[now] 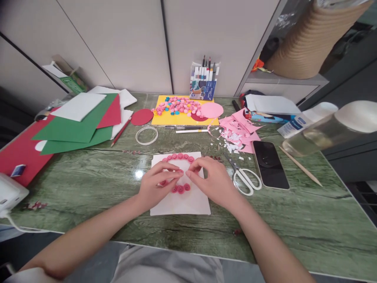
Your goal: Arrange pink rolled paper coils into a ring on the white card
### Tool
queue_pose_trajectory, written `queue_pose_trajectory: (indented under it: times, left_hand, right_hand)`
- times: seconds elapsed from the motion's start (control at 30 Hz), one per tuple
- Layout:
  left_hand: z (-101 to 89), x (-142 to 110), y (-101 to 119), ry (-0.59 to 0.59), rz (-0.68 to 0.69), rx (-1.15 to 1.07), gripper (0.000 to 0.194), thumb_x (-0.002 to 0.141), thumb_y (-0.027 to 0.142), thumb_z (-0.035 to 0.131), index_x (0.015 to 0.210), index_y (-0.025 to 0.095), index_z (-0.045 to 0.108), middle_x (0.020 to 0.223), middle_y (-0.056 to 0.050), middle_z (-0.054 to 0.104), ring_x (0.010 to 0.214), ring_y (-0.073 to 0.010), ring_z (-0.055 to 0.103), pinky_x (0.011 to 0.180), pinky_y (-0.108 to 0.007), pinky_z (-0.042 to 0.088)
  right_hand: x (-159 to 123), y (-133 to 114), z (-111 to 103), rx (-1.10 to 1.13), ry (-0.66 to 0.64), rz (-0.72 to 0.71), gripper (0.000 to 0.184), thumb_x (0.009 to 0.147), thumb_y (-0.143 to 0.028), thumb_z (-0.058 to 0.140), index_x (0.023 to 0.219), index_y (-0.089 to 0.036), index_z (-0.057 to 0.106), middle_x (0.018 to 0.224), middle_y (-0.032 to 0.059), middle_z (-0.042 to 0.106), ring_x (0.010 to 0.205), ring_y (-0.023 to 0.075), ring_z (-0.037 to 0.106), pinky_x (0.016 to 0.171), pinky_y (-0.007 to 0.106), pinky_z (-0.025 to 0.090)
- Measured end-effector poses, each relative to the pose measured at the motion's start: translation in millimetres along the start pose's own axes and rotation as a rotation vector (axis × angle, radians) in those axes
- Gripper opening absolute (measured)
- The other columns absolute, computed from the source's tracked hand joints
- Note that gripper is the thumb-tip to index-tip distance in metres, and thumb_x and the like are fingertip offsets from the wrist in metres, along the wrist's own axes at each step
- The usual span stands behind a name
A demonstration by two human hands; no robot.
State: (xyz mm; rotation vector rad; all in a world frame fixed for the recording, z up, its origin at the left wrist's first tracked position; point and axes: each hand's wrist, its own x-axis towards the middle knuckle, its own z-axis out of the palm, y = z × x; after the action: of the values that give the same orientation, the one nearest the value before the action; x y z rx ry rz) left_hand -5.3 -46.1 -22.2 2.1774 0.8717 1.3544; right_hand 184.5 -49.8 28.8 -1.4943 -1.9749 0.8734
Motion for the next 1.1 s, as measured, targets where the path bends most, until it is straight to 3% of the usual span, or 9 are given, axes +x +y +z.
queue_pose_trajectory:
  times: [0.2,0.43,0.77,0.97,1.03,1.1]
  left_hand:
    - [0.9,-1,0,0.066,0.09,0.109,0.031,0.075,0.004,0.061,0.1,0.022,0.062,0.092,-0.003,0.062,0.082,-0.0115,0.061,0.072,-0.025,0.052]
    - [0.8,-1,0,0.084,0.11,0.136,0.032,0.074,0.004,0.061,0.102,0.02,0.06,0.089,-0.003,0.061,0.081,-0.0123,0.059,0.072,-0.026,0.051]
    - [3.4,-5,0,0.059,0.165,0.149,0.037,0.075,0.005,0.06,0.107,0.022,0.056,0.086,-0.001,0.061,0.078,-0.0116,0.059,0.07,-0.024,0.05]
    - [0.5,-4,4,0.08,0.16,0.235,0.034,0.073,0.01,0.065,0.105,0.021,0.057,0.097,-0.005,0.058,0.085,-0.0135,0.058,0.073,-0.027,0.05]
    - [-1.8,-4,6,0.029,0.157,0.287,0.027,0.076,0.012,0.063,0.1,0.021,0.058,0.096,-0.005,0.058,0.086,-0.0141,0.057,0.074,-0.028,0.049]
    - [-3.0,-4,9,-0.147,0.149,0.335,0.02,0.079,0.01,0.057,0.096,0.019,0.059,0.091,-0.005,0.059,0.081,-0.0142,0.056,0.071,-0.028,0.049]
  right_hand:
    - [-3,-4,10,0.091,-0.066,0.06,0.018,0.083,-0.027,0.05,0.071,-0.019,0.061,0.072,-0.0003,0.065,0.071,0.0142,0.057,0.069,0.026,0.04]
    - [-5,-10,17,0.194,-0.047,0.112,0.018,0.084,-0.026,0.048,0.072,-0.019,0.059,0.07,-0.0023,0.063,0.07,0.0128,0.056,0.068,0.024,0.04]
    - [-6,-11,20,0.085,-0.018,0.083,0.014,0.079,-0.021,0.05,0.066,-0.019,0.056,0.067,-0.0026,0.06,0.066,0.0121,0.052,0.064,0.024,0.037]
    - [-1,-2,7,0.097,-0.034,0.117,0.013,0.077,-0.024,0.05,0.066,-0.019,0.056,0.066,-0.0019,0.06,0.065,0.0123,0.052,0.063,0.024,0.038]
    - [2,9,-4,0.08,-0.055,0.15,0.015,0.077,-0.028,0.05,0.069,-0.018,0.058,0.066,-0.0015,0.061,0.063,0.0123,0.053,0.061,0.024,0.038]
    - [5,20,-13,0.032,-0.16,0.188,0.018,0.076,-0.032,0.053,0.067,-0.018,0.058,0.062,-0.0021,0.06,0.059,0.0116,0.051,0.055,0.023,0.036]
